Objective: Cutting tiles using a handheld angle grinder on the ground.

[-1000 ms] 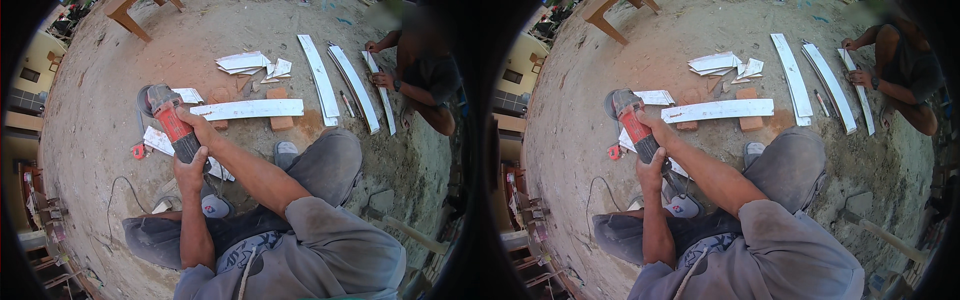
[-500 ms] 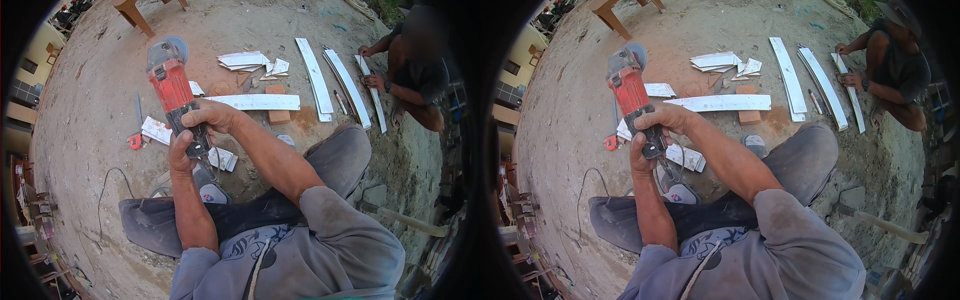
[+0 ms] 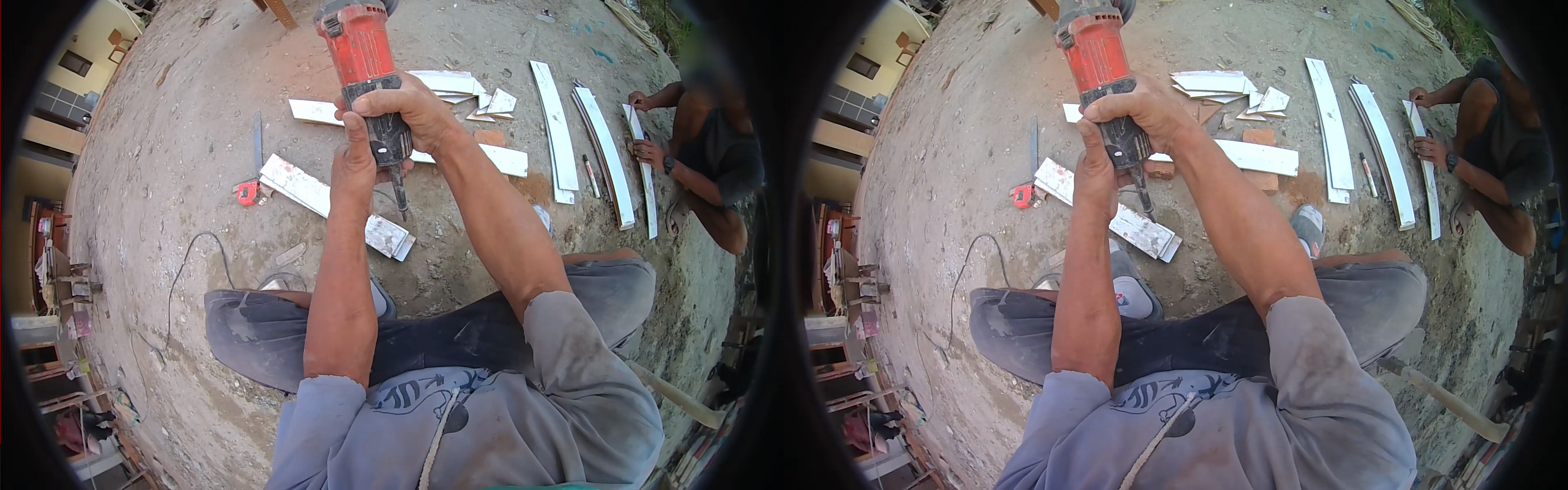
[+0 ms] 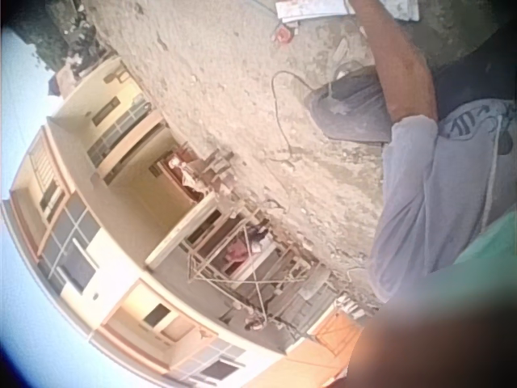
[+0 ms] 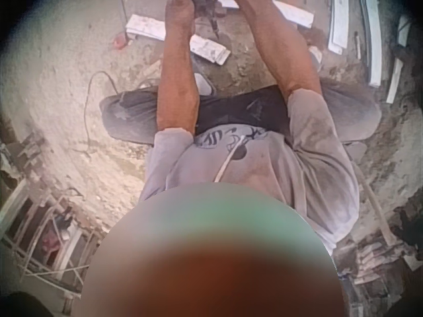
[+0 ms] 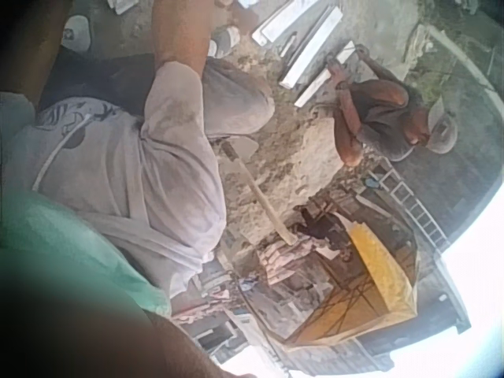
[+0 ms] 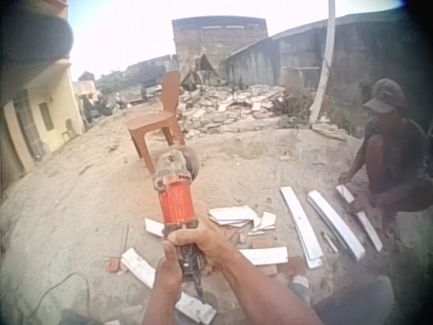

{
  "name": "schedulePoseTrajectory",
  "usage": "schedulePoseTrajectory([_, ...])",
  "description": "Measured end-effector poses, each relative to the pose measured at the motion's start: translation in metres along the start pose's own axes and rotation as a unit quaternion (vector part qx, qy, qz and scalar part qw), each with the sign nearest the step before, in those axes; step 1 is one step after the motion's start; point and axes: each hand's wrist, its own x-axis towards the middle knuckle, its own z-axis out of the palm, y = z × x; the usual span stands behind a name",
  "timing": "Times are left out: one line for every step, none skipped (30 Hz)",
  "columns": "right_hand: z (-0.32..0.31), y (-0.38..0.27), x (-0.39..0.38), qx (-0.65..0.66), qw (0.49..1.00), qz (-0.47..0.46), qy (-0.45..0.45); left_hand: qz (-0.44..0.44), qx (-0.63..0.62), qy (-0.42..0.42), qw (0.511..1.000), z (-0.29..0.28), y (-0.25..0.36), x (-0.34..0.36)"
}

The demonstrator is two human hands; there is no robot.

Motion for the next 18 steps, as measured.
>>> schedulePoseTrajectory([-0.007,-0.001,0.002,0.003,1.000,0.001,-0.003,-0.001,0.001,0.004,1.000,0.004,-0.002,0.005])
schedulePoseTrajectory([-0.017,-0.004,0.004,-0.035,0.999,-0.010,0.014,0.006,-0.002,-0.007,1.000,0.009,-0.006,0.013])
schedulePoseTrajectory([-0.023,-0.006,0.007,-0.070,0.997,-0.022,0.030,0.012,-0.004,-0.016,1.000,0.008,-0.011,0.021])
schedulePoseTrajectory([-0.032,-0.010,0.009,-0.106,0.993,0.000,0.044,-0.026,0.010,0.007,1.000,-0.001,-0.027,0.034])
schedulePoseTrajectory([-0.044,-0.013,0.008,-0.104,0.993,0.000,0.051,-0.030,0.012,0.002,0.999,-0.008,-0.044,0.041])
schedulePoseTrajectory([-0.058,-0.015,0.007,-0.193,0.978,0.013,0.078,-0.084,0.040,0.045,0.995,-0.015,-0.061,0.049])
schedulePoseTrajectory([-0.070,-0.018,0.009,-0.279,0.955,0.022,0.102,-0.132,0.069,0.089,0.985,-0.025,-0.079,0.059])
schedulePoseTrajectory([-0.074,-0.020,0.005,-0.287,0.949,0.056,0.116,-0.142,0.134,0.136,0.971,-0.041,-0.107,0.067])
schedulePoseTrajectory([-0.088,-0.013,-0.005,-0.286,0.949,0.058,0.122,-0.152,0.197,0.177,0.952,-0.051,-0.140,0.071])
schedulePoseTrajectory([-0.107,-0.002,-0.013,-0.308,0.937,0.055,0.157,-0.159,0.279,0.196,0.927,-0.059,-0.171,0.079])
schedulePoseTrajectory([-0.123,0.008,-0.020,-0.327,0.924,0.054,0.188,-0.167,0.358,0.215,0.893,-0.065,-0.194,0.084])
schedulePoseTrajectory([-0.126,0.012,-0.030,-0.324,0.918,0.080,0.214,-0.171,0.360,0.216,0.891,-0.064,-0.201,0.085])
schedulePoseTrajectory([-0.128,0.017,-0.039,-0.319,0.911,0.105,0.240,-0.179,0.350,0.223,0.892,-0.062,-0.209,0.086])
schedulePoseTrajectory([-0.136,0.024,-0.045,-0.316,0.910,0.110,0.243,-0.185,0.341,0.225,0.894,-0.060,-0.216,0.091])
schedulePoseTrajectory([-0.143,0.034,-0.047,-0.311,0.906,0.134,0.253,-0.188,0.343,0.228,0.891,-0.069,-0.225,0.099])
schedulePoseTrajectory([-0.149,0.046,-0.046,-0.306,0.902,0.157,0.262,-0.191,0.319,0.267,0.889,-0.079,-0.237,0.109])
schedulePoseTrajectory([-0.161,0.055,-0.050,-0.305,0.900,0.163,0.264,-0.196,0.291,0.298,0.887,-0.081,-0.250,0.119])
schedulePoseTrajectory([-0.173,0.065,-0.052,-0.321,0.896,0.161,0.262,-0.202,0.292,0.294,0.887,-0.083,-0.252,0.129])
